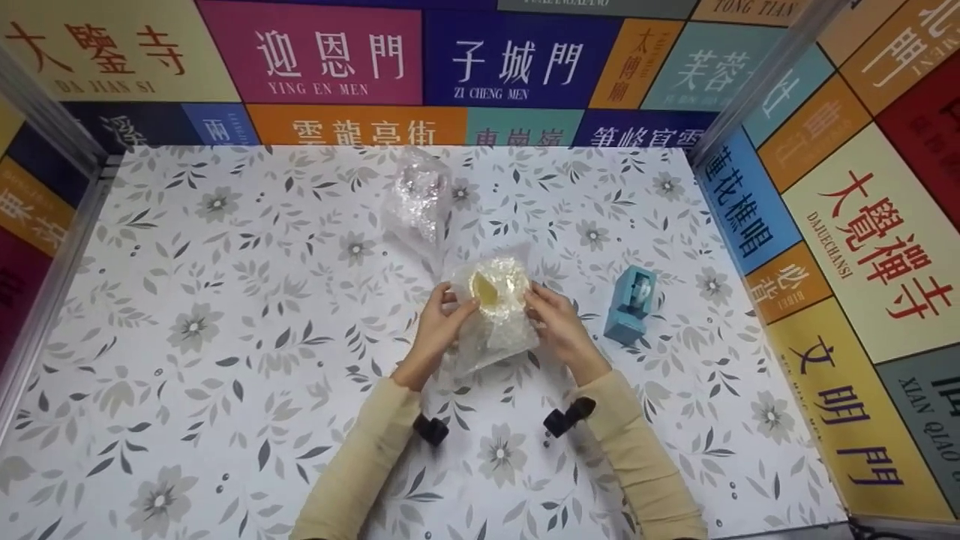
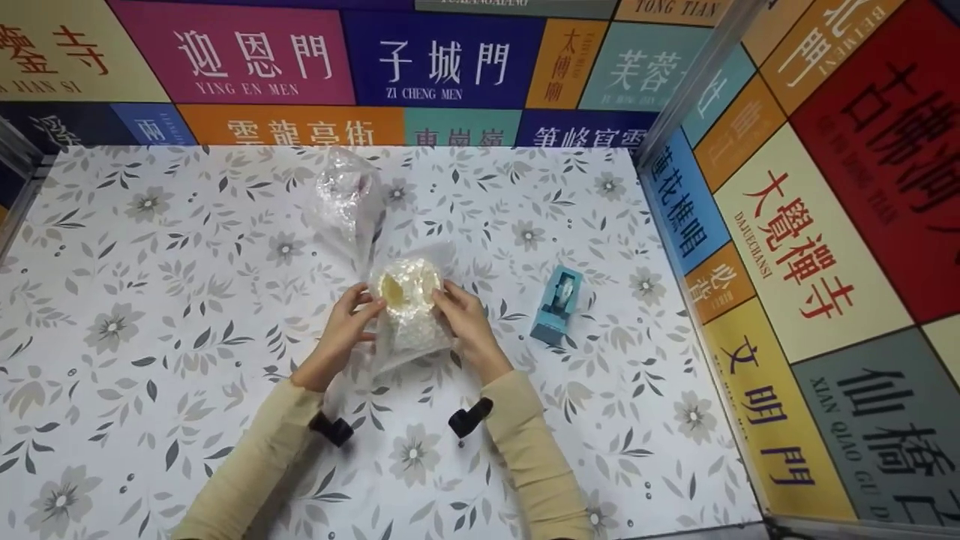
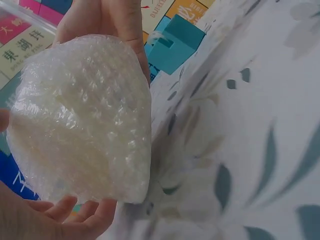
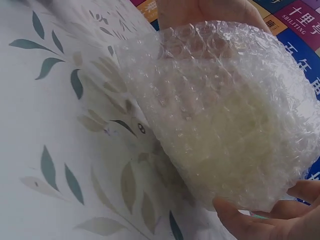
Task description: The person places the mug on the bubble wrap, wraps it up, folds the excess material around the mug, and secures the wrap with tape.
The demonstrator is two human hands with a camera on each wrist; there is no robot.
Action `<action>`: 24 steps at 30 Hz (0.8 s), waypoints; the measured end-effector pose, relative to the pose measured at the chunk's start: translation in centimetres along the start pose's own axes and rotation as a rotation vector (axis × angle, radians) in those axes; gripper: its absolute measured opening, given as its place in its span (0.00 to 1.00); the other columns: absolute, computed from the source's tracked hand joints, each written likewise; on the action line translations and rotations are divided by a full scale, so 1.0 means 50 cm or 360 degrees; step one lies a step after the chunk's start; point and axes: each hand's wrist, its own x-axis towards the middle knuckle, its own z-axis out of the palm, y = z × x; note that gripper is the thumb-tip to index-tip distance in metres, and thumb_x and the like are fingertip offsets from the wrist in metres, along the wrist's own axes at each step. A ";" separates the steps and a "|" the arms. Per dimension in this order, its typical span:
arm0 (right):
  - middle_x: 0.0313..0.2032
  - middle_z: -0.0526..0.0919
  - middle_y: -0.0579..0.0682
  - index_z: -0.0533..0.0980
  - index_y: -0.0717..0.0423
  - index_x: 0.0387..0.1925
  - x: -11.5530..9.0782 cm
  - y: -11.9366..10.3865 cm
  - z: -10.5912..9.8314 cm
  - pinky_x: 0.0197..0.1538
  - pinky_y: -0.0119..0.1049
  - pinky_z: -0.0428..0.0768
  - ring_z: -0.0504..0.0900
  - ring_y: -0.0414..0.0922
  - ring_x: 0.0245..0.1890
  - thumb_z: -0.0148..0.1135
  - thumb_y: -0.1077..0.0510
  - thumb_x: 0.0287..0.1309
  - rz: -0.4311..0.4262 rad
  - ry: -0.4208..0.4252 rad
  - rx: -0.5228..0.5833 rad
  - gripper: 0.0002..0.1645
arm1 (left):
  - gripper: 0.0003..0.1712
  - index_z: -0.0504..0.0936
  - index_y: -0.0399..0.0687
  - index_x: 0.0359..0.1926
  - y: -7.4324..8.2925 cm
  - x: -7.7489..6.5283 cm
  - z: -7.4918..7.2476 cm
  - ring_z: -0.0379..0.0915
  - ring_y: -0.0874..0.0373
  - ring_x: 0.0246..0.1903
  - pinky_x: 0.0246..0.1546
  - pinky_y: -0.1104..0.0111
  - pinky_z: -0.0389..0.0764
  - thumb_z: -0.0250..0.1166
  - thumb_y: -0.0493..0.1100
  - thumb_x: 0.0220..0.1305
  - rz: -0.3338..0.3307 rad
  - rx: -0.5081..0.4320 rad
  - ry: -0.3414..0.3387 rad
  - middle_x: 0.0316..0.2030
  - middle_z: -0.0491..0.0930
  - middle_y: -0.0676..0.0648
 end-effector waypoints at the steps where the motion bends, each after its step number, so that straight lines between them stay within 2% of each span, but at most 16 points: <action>1: 0.38 0.75 0.46 0.58 0.61 0.65 0.004 -0.007 -0.003 0.34 0.32 0.76 0.75 0.38 0.33 0.48 0.57 0.64 -0.0001 0.0007 0.0005 0.30 | 0.38 0.58 0.35 0.63 0.008 0.009 0.004 0.71 0.47 0.45 0.28 0.66 0.76 0.62 0.46 0.55 -0.0013 -0.0001 -0.0006 0.50 0.68 0.36; 5: 0.40 0.75 0.48 0.59 0.61 0.64 0.023 -0.035 -0.012 0.37 0.34 0.77 0.76 0.41 0.36 0.47 0.56 0.65 -0.0036 0.0033 -0.0004 0.28 | 0.39 0.59 0.37 0.63 0.037 0.048 0.019 0.68 0.48 0.44 0.32 0.64 0.74 0.62 0.46 0.54 -0.0075 -0.0030 -0.0022 0.51 0.67 0.37; 11: 0.41 0.74 0.49 0.63 0.60 0.63 0.060 -0.074 -0.018 0.38 0.35 0.76 0.76 0.42 0.38 0.49 0.53 0.64 -0.0031 0.0127 -0.0075 0.28 | 0.39 0.57 0.40 0.65 0.079 0.111 0.035 0.62 0.47 0.53 0.46 0.56 0.70 0.61 0.47 0.54 -0.0197 -0.0124 -0.0056 0.57 0.63 0.38; 17: 0.41 0.72 0.47 0.62 0.59 0.63 0.103 -0.109 -0.025 0.34 0.33 0.74 0.75 0.41 0.35 0.50 0.51 0.63 0.0014 0.0197 -0.0021 0.29 | 0.40 0.57 0.47 0.67 0.114 0.170 0.054 0.64 0.52 0.48 0.44 0.56 0.68 0.60 0.49 0.54 -0.0322 -0.0193 -0.0055 0.59 0.64 0.43; 21: 0.40 0.72 0.46 0.63 0.58 0.62 0.129 -0.125 -0.033 0.34 0.35 0.73 0.76 0.40 0.33 0.50 0.50 0.63 0.0029 0.0237 0.0011 0.29 | 0.40 0.56 0.47 0.67 0.130 0.201 0.068 0.60 0.49 0.57 0.53 0.48 0.62 0.59 0.49 0.54 -0.0351 -0.0217 -0.0064 0.64 0.59 0.44; 24: 0.39 0.71 0.46 0.64 0.56 0.62 0.148 -0.134 -0.040 0.35 0.36 0.72 0.75 0.40 0.33 0.51 0.50 0.62 0.0045 0.0273 -0.0008 0.29 | 0.40 0.56 0.47 0.67 0.136 0.222 0.077 0.54 0.48 0.62 0.55 0.44 0.58 0.58 0.49 0.54 -0.0361 -0.0220 -0.0071 0.66 0.56 0.44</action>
